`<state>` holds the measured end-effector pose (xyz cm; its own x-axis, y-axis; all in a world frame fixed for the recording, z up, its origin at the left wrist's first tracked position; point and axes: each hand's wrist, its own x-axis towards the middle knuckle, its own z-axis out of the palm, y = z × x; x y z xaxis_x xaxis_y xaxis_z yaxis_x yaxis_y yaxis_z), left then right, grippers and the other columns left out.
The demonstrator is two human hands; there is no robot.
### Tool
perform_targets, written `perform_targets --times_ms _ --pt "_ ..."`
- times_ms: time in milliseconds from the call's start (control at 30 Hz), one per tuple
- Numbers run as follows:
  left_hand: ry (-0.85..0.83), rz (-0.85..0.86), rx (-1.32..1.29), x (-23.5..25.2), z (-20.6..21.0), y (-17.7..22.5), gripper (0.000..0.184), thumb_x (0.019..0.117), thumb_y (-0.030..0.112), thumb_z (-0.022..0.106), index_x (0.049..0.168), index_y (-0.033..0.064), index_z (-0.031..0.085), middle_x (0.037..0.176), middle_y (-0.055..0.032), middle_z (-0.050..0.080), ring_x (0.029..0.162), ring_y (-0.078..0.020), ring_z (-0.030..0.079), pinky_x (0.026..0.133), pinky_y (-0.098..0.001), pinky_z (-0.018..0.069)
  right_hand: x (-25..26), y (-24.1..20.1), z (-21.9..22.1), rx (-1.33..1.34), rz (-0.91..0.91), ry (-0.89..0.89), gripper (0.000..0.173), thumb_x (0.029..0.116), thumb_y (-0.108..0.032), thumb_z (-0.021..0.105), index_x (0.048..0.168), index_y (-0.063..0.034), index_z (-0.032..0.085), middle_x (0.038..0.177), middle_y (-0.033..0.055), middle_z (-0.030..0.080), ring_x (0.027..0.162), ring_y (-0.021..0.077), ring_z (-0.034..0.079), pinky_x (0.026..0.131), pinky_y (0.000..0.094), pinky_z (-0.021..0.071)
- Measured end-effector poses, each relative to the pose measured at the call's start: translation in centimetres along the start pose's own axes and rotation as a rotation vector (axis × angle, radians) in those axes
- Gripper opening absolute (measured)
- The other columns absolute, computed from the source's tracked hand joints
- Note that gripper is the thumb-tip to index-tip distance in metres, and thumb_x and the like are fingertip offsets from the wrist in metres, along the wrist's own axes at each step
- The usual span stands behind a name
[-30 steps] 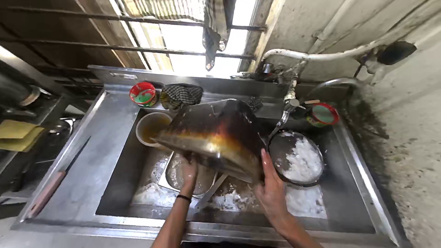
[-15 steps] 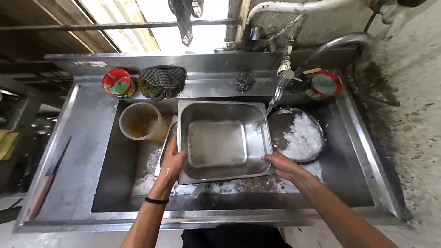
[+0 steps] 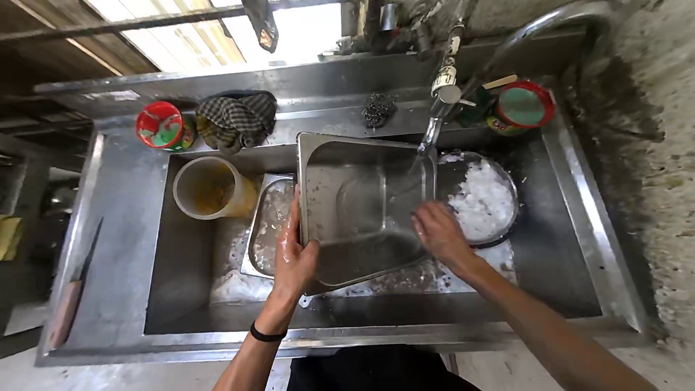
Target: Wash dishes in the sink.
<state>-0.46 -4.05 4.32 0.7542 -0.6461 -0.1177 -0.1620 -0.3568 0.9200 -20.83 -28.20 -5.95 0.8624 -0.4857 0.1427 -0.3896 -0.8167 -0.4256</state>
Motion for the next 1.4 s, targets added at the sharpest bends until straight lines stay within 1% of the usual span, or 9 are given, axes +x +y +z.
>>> perform_targets --times_ms 167,367,500,633,700,867,1000,1133,1400 --pt "0.040 0.329 0.227 -0.2 0.9 -0.2 0.081 0.0801 0.003 0.056 0.158 0.0066 0.038 0.165 -0.0056 0.036 0.154 -0.0223 0.030 0.122 -0.0415 0.0359 7.8 0.3 5.7 0.087 -0.002 -0.302 0.033 0.1010 -0.012 0.058 0.131 0.0011 0.065 0.137 0.0253 0.060 0.129 0.0416 0.058 0.110 0.0551 0.0468" --pt "0.105 0.422 0.290 -0.5 2.3 -1.4 0.075 0.0795 0.001 0.057 0.153 0.0023 0.046 0.161 -0.0044 0.044 0.155 -0.0288 0.027 0.126 -0.0533 0.0247 8.6 -9.6 12.9 0.551 0.653 -0.545 0.048 0.1106 -0.035 0.043 0.136 0.0010 0.060 0.131 0.0290 0.063 0.124 0.0442 0.061 0.105 0.0617 0.0457" --pt "0.086 0.378 0.274 -0.3 1.9 -1.7 0.075 0.0795 0.001 0.057 0.154 0.0023 0.045 0.162 -0.0034 0.042 0.155 -0.0263 0.027 0.126 -0.0497 0.0261 4.6 -15.4 8.1 0.724 0.219 -0.566 0.035 0.1093 -0.026 0.046 0.127 -0.0025 0.065 0.119 0.0191 0.069 0.113 0.0308 0.066 0.100 0.0515 0.0520" --pt "-0.008 0.167 0.207 0.8 -1.3 0.5 0.086 0.0827 -0.003 0.057 0.163 0.0158 0.031 0.163 -0.0039 0.041 0.146 -0.0202 0.044 0.115 -0.0430 0.0447 -0.4 -8.6 4.5 0.388 -0.233 -0.585 0.052 0.1086 -0.042 0.040 0.148 -0.0109 0.055 0.150 0.0081 0.057 0.143 0.0227 0.049 0.124 0.0469 0.0312" --pt "-0.040 -0.034 0.104 2.1 -3.2 2.5 0.093 0.0835 -0.014 0.057 0.164 0.0232 0.028 0.153 -0.0074 0.051 0.123 -0.0219 0.063 0.094 -0.0447 0.0570 -1.7 -2.0 3.2 0.193 -0.419 -0.491 0.064 0.1020 -0.054 0.050 0.142 -0.0048 0.059 0.139 0.0137 0.064 0.134 0.0281 0.057 0.122 0.0524 0.0328" --pt "-0.097 -0.360 -0.155 6.5 -5.9 4.0 0.087 0.0848 -0.018 0.051 0.160 0.0222 0.034 0.145 -0.0069 0.058 0.117 -0.0195 0.064 0.089 -0.0405 0.0578 -1.3 4.3 -2.3 0.075 -0.819 -0.096 0.052 0.0989 -0.059 0.053 0.104 -0.0101 0.068 0.109 0.0065 0.072 0.117 0.0218 0.066 0.116 0.0458 0.0425" --pt "-0.208 -0.527 -0.191 7.5 -6.2 2.0 0.079 0.0847 -0.017 0.047 0.154 0.0225 0.043 0.134 -0.0051 0.064 0.101 -0.0133 0.068 0.076 -0.0321 0.0587 -0.8 1.8 -6.8 0.226 -0.749 0.072 0.069 0.1013 -0.070 0.036 0.084 -0.0086 0.062 0.082 0.0067 0.066 0.092 0.0200 0.070 0.105 0.0426 0.0510" --pt "-0.345 -0.648 -0.258 7.2 -3.4 -1.1 0.078 0.0846 -0.013 0.045 0.156 0.0181 0.038 0.131 -0.0076 0.062 0.096 -0.0108 0.065 0.072 -0.0285 0.0554 0.8 -1.0 -11.5 0.345 -0.637 0.172 0.062 0.1004 -0.067 0.046 0.074 -0.0121 0.055 0.068 0.0018 0.055 0.076 0.0139 0.063 0.088 0.0348 0.0532" --pt "-0.468 -0.793 -0.269 6.3 -2.5 -1.5 0.048 0.0932 -0.008 0.046 0.138 0.0084 0.054 0.102 -0.0087 0.066 0.079 -0.0136 0.063 0.065 -0.0296 0.0539 3.5 -1.2 -12.8 0.643 -0.411 0.263 0.040 0.1004 -0.048 0.058 0.073 -0.0203 0.052 0.070 -0.0108 0.056 0.080 0.0013 0.061 0.089 0.0287 0.0504"
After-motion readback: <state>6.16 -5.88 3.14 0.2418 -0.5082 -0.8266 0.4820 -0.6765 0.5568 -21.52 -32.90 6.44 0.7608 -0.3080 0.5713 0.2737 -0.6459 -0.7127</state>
